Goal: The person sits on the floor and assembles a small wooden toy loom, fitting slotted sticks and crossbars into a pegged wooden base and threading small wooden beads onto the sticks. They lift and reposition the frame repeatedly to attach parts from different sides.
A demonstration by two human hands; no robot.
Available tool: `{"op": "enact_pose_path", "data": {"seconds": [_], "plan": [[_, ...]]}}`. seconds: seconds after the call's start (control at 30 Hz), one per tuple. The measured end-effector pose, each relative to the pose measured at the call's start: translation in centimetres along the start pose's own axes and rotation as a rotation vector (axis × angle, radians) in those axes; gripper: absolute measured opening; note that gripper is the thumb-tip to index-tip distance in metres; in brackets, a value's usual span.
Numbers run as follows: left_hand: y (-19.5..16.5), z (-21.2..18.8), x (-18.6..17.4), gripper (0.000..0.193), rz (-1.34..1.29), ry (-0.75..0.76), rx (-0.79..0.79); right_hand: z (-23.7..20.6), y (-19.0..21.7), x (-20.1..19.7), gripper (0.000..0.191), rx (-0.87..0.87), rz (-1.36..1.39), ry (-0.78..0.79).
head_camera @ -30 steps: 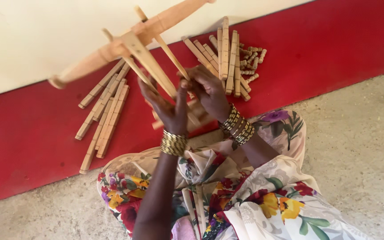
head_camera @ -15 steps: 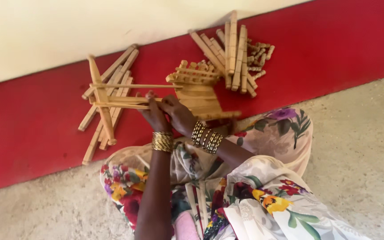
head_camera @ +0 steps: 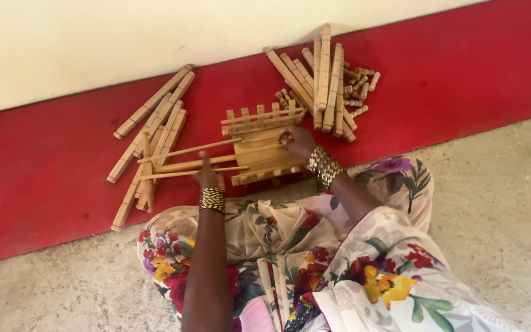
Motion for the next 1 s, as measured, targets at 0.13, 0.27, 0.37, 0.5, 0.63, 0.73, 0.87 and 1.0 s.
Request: {"op": "enact_pose_path", "data": {"seconds": [0.13, 0.27, 0.37, 0.5, 0.63, 0.73, 0.87, 1.0], "plan": [[1.1, -0.8, 2.4, 0.102, 0.341, 0.21, 0.056, -2.0, 0.0, 1.3, 0.057, -0.145, 0.03, 0.052], [2.2, -2.0, 3.5, 0.07, 0.502, 0.332, 0.09, -3.5, 1.6, 1.8, 0.046, -0.264, -0.185, -0.008], [1.1, -2.6, 4.2, 0.047, 0.803, 0.43, 0.34, -4.3, 3.5, 2.3, 0.042, -0.437, -0.408, -0.054], [0.1, -2.9, 4.7, 0.03, 1.134, 0.487, 0.576, -2.9, 3.4, 0.3, 0.013, -0.302, -0.344, -0.198], [0.5, -2.3, 4.0, 0.036, 1.103, 0.424, 0.512, -1.7, 1.9, 0.5, 0.011, -0.027, -0.221, -0.136], [0.9, -1.8, 3.3, 0.047, 1.012, 0.34, 0.42, -2.3, 3.0, 3.3, 0.023, -0.054, -0.354, -0.021], [2.0, -1.6, 2.5, 0.043, 0.982, 0.295, 0.287, -4.5, 5.6, 5.7, 0.021, -0.297, -0.482, 0.003], [2.5, -1.5, 1.8, 0.047, 0.97, 0.236, 0.221, -4.6, 5.1, 6.0, 0.016, -0.27, -0.496, 0.019]]}}
Point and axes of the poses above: each hand's wrist, its own z-axis towards the middle knuckle, its own x-axis out of the palm, y = z × x, the point moved 10 cm from there along z, towards the middle knuckle, and after that the axes turned 14 degrees about x, right-handed, at the moved point
